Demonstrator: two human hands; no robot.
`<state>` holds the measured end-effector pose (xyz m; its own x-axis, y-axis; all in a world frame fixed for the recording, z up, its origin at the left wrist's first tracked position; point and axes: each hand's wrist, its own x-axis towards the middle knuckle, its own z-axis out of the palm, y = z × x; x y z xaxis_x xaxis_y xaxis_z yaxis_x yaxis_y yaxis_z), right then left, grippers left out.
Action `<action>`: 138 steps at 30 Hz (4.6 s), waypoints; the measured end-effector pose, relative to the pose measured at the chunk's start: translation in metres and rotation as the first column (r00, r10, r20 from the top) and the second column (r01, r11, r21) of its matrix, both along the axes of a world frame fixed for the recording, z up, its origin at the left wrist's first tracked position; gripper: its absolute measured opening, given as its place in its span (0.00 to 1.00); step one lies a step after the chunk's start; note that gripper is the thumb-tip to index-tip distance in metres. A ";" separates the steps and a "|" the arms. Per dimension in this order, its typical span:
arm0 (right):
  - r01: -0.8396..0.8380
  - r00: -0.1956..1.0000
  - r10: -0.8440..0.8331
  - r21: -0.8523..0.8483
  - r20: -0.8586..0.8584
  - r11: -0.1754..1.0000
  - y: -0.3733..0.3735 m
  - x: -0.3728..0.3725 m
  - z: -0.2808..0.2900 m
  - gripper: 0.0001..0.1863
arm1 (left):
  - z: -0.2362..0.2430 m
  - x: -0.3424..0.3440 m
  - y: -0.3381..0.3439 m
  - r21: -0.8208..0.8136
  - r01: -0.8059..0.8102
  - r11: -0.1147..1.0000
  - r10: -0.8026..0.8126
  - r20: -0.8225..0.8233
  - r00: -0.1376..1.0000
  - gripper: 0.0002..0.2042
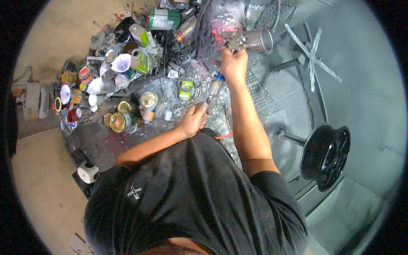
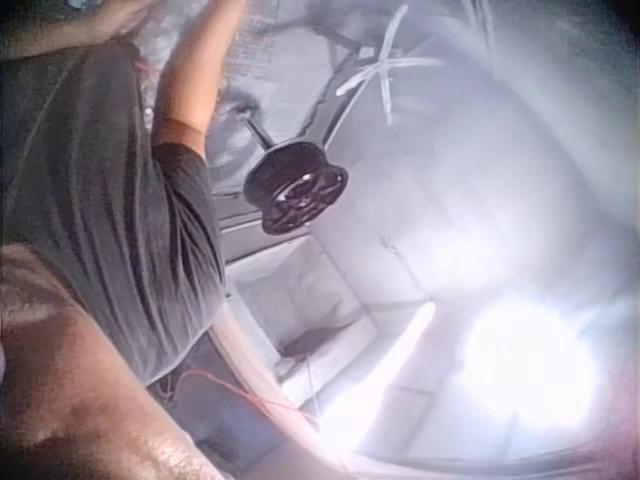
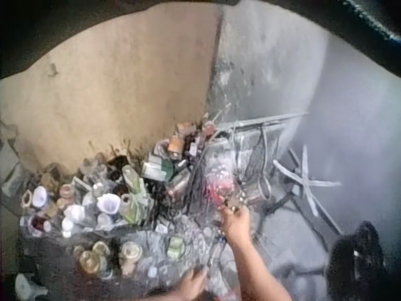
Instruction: The person prepares a spray gun and then pours various liquids from multiple paint cans through a funnel into a smaller container.
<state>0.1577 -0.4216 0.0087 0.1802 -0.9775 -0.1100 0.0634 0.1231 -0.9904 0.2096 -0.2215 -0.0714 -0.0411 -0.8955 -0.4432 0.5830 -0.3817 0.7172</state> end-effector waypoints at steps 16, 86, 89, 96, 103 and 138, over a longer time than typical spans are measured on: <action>-0.034 0.999 0.035 0.043 -0.029 0.998 -0.024 -0.007 -0.022 0.14 | -0.018 -0.007 -0.029 -0.112 0.049 0.992 -0.028 0.176 0.984 0.19; -0.578 0.402 0.575 0.290 -0.713 0.763 0.329 0.169 -0.145 0.25 | -0.090 0.670 0.266 -0.564 -0.674 0.478 0.643 0.747 -0.169 0.40; -0.678 0.393 0.549 0.170 -0.738 0.715 0.315 0.218 -0.120 0.26 | -0.054 0.583 0.256 -0.477 -0.549 0.687 0.610 0.788 0.079 0.40; -0.784 0.550 0.470 -0.232 -0.691 0.576 0.307 0.273 -0.108 0.47 | -0.020 0.398 0.244 -0.394 -0.134 0.909 0.404 0.759 0.510 0.46; -0.615 0.721 0.473 -0.152 -0.506 0.774 0.307 0.213 -0.107 0.38 | 0.017 0.390 0.226 -0.350 0.107 0.931 0.266 0.849 0.457 0.40; -0.317 0.767 -0.090 -0.497 -0.635 0.808 0.229 0.091 -0.095 0.58 | 0.004 0.363 0.126 -0.443 -0.056 0.895 0.423 0.801 0.423 0.05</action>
